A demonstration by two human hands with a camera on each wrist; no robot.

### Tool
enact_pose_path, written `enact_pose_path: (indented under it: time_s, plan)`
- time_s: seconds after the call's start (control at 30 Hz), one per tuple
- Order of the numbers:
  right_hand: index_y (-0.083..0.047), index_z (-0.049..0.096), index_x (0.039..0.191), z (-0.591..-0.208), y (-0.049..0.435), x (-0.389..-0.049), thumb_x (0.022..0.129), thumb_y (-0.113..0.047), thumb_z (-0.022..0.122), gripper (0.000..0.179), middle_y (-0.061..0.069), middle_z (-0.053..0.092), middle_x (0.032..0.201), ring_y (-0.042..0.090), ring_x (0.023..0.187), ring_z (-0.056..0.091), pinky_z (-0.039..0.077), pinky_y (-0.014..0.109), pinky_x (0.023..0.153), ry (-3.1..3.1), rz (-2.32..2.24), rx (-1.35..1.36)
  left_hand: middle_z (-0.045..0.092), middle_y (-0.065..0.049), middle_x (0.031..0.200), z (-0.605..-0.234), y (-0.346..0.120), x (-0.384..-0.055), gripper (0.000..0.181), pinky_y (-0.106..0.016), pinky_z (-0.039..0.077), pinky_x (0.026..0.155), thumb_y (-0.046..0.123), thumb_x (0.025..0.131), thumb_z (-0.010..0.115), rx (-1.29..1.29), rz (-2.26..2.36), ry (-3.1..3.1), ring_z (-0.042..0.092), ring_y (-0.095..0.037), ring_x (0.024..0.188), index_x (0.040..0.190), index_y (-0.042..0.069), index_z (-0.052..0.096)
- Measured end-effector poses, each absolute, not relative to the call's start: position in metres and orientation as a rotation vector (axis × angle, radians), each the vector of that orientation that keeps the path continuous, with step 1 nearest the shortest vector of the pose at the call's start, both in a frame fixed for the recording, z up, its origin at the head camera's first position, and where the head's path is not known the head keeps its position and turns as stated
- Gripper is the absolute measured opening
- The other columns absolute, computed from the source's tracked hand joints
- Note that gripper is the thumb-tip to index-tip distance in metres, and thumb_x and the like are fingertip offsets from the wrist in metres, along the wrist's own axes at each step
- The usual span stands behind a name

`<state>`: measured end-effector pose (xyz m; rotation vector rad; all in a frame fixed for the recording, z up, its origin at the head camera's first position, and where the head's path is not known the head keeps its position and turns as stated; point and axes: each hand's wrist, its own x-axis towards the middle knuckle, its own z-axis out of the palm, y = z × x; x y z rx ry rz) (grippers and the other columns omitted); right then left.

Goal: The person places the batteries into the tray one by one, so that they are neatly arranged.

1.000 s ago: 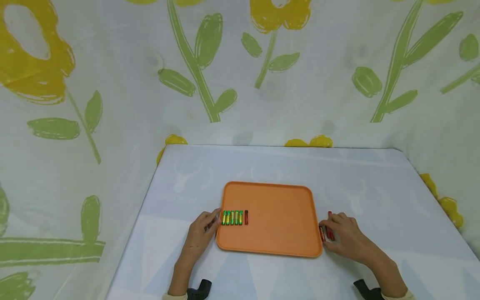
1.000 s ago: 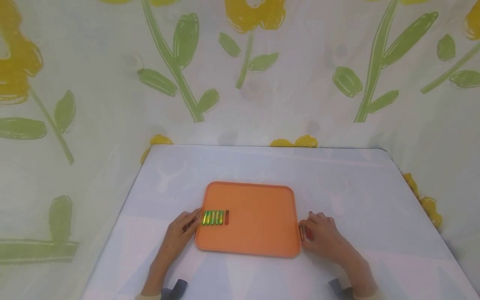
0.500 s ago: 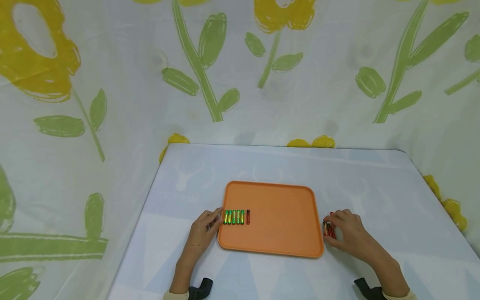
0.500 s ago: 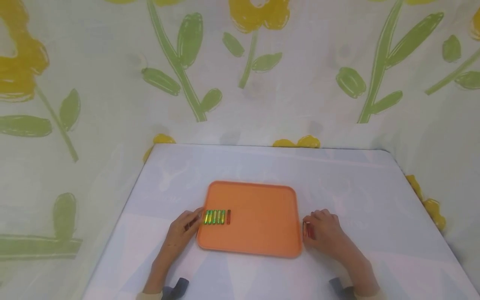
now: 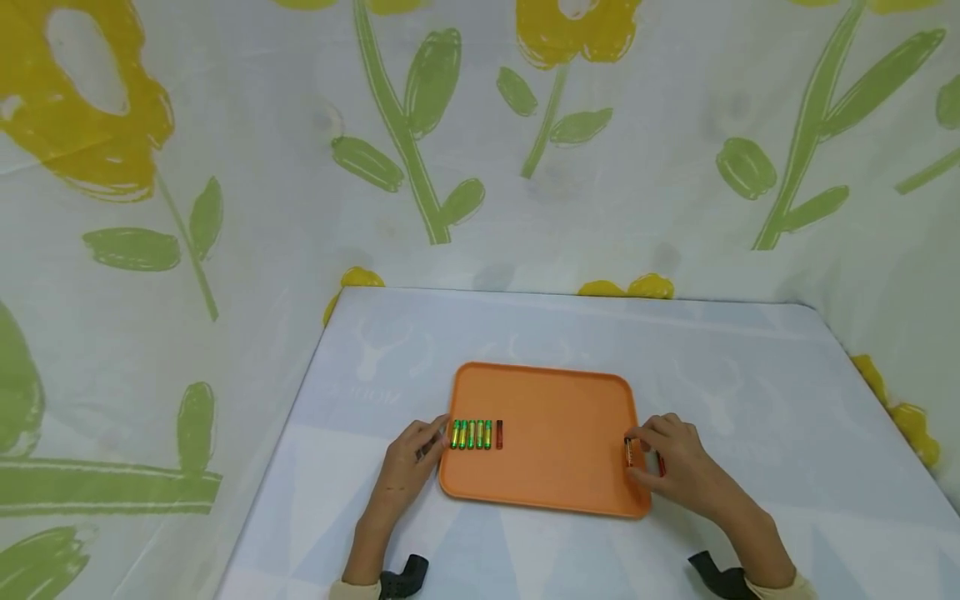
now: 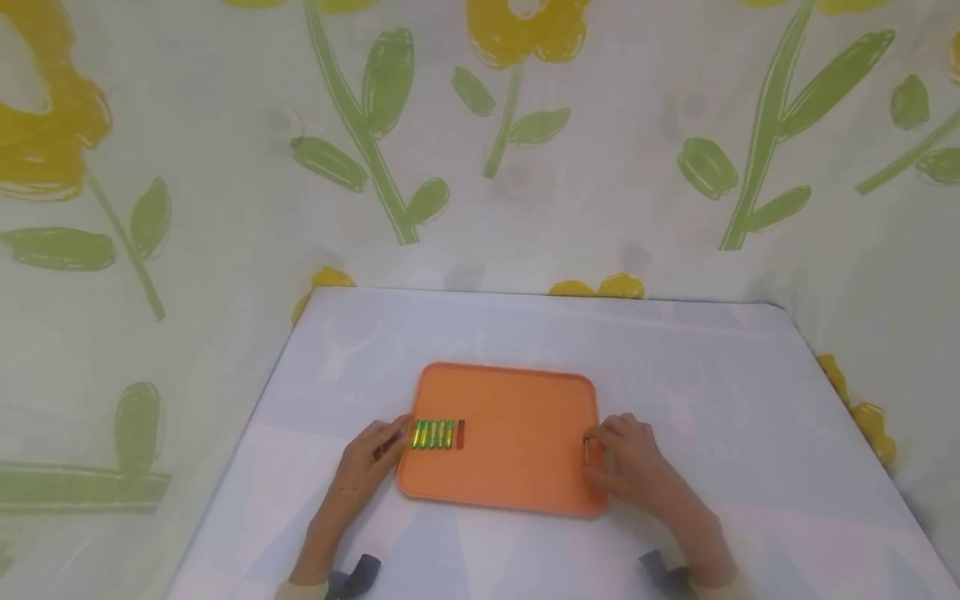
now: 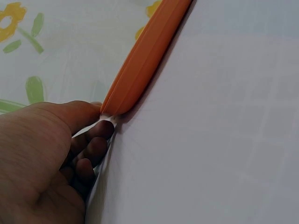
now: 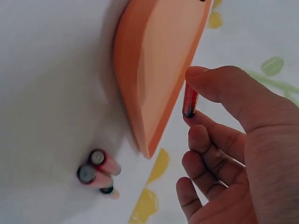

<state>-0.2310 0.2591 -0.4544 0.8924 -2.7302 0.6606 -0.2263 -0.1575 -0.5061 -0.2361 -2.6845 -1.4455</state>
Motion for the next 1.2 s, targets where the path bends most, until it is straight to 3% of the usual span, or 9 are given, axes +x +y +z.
enact_pose_path:
  time_s: [0.3,0.63,0.93,1.2]
  plan:
    - [-0.010,0.070,0.106,-0.460,0.240,-0.238,0.073,-0.016,0.089,0.038,-0.008,0.051,0.093,0.011,0.093,0.039,0.028,0.039,0.078,-2.730,0.697,0.916,0.055,0.010,0.091,-0.506,-0.156,-0.227,0.040,-0.023,0.046,0.066,0.014,0.098,0.067,-0.222,-1.436,-2.682,0.049,-0.007,0.077,0.138,0.012,0.063]
    - [-0.011,0.071,0.105,-0.460,0.217,-0.246,0.073,-0.018,0.089,0.038,-0.009,0.047,0.089,0.010,0.092,0.041,0.033,0.042,0.080,-2.709,0.706,0.955,0.056,0.010,0.093,-0.507,-0.157,-0.227,0.040,-0.023,0.046,0.066,0.015,0.099,0.065,-0.247,-1.432,-2.677,0.050,-0.007,0.077,0.139,0.012,0.062]
    - [-0.007,0.070,0.106,-0.455,0.197,-0.249,0.076,-0.015,0.088,0.036,-0.005,0.047,0.087,0.013,0.093,0.038,0.030,0.039,0.080,-2.683,0.749,0.997,0.055,0.007,0.092,-0.508,-0.158,-0.227,0.039,-0.022,0.045,0.062,0.012,0.098,0.065,-0.312,-1.435,-2.615,0.049,-0.007,0.074,0.137,0.007,0.062]
    - [-0.007,0.070,0.110,-0.454,0.184,-0.255,0.078,-0.018,0.087,0.038,-0.003,0.050,0.090,0.013,0.095,0.040,0.033,0.037,0.079,-2.721,0.742,1.001,0.054,0.010,0.092,-0.506,-0.158,-0.227,0.040,-0.023,0.046,0.064,0.015,0.099,0.065,-0.272,-1.451,-2.652,0.049,-0.006,0.075,0.139,0.012,0.062]
